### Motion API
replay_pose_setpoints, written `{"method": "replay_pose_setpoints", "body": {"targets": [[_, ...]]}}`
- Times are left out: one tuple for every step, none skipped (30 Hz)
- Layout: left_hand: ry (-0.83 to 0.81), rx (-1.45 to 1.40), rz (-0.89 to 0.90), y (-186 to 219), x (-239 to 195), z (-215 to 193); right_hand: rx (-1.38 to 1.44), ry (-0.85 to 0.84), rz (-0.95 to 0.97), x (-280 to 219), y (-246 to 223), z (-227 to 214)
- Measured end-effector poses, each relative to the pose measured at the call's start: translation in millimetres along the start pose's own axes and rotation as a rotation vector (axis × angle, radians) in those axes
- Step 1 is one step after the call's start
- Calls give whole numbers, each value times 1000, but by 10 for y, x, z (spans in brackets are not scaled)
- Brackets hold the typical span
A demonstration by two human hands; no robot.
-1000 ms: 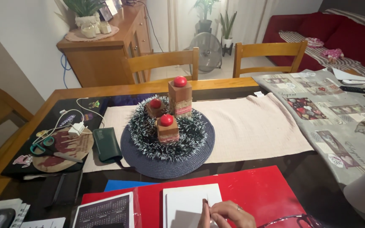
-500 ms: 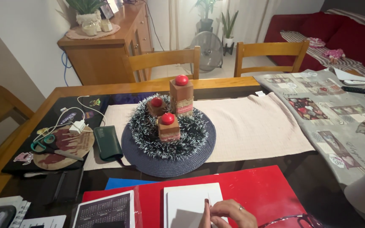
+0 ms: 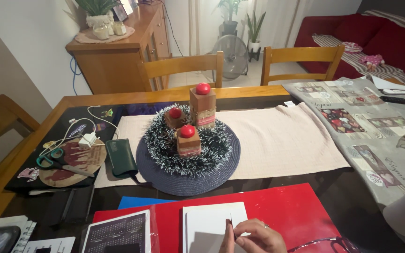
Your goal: Applying black adhesive labels to white cards
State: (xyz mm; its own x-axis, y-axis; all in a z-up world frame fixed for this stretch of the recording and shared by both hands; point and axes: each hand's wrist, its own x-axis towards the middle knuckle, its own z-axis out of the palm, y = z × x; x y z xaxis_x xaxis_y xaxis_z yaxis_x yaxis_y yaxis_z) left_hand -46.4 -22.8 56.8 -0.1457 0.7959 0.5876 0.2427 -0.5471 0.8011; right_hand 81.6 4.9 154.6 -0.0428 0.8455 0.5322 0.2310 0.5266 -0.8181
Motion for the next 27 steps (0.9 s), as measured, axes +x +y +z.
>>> {"method": "replay_pose_setpoints", "body": {"targets": [[-17,0,21,-26,44,1,72,-52,43,0,44,-33],[-34,0,42,-19,60,22,144,-103,87,-8,88,-65],[-36,0,41,-34,40,18,144,-102,88,-19,73,-58],[-51,-41,15,-46,25,17,264,-101,162,-25,57,-55],[-66,-82,-11,-58,10,16,383,-99,236,-32,39,-51],[-68,-82,-10,-177,-41,15,384,-97,236,-29,21,-49],[-150,-95,-55,-296,-93,12,404,-93,235,-27,2,-47],[-231,-109,-99,-416,-139,18,422,-89,233,-18,-16,-50],[-232,-110,-98,-468,-151,15,422,-88,232,-14,-13,-60],[-258,-88,-55,-519,-168,11,441,-114,201,-13,-13,-70],[-283,-66,-12,-570,-187,7,460,-141,170,-13,-12,-79],[-283,-67,-12,-764,-250,102,459,-141,170,-15,-14,-84],[-307,-227,-270,-958,-313,197,438,-140,169,-17,-17,-88],[-324,-387,-527,-1155,-366,292,418,-141,166,-10,-19,-89],[-322,-388,-526,-881,-310,203,417,-142,165,-8,-26,-90],[-250,-227,-301,-607,-254,113,426,-146,172,-7,-33,-90],[-174,-66,-77,-333,-199,24,435,-149,179,-5,-39,-90],[-174,-66,-77,-286,-153,-33,435,-149,178,-8,-43,-90],[-197,5,8,-240,-107,-89,443,-151,174,-9,-46,-89],[-221,77,92,-194,-64,-148,451,-152,171,-14,-48,-86],[-221,77,92,-77,-51,-101,451,-152,171,1,-87,-86],[-116,88,57,44,-38,-53,463,-161,157,14,-127,-90],[-10,99,22,163,-25,-5,475,-170,142,27,-166,-94],[-10,99,21,17,-68,-32,475,-171,143,20,-152,-86],[-157,-95,-195,-130,-111,-60,452,-168,93,14,-138,-76],[-303,-290,-410,-276,-151,-86,429,-166,42,13,-124,-67],[-302,-291,-411,-190,-134,-80,428,-167,42,37,-165,-62]]}}
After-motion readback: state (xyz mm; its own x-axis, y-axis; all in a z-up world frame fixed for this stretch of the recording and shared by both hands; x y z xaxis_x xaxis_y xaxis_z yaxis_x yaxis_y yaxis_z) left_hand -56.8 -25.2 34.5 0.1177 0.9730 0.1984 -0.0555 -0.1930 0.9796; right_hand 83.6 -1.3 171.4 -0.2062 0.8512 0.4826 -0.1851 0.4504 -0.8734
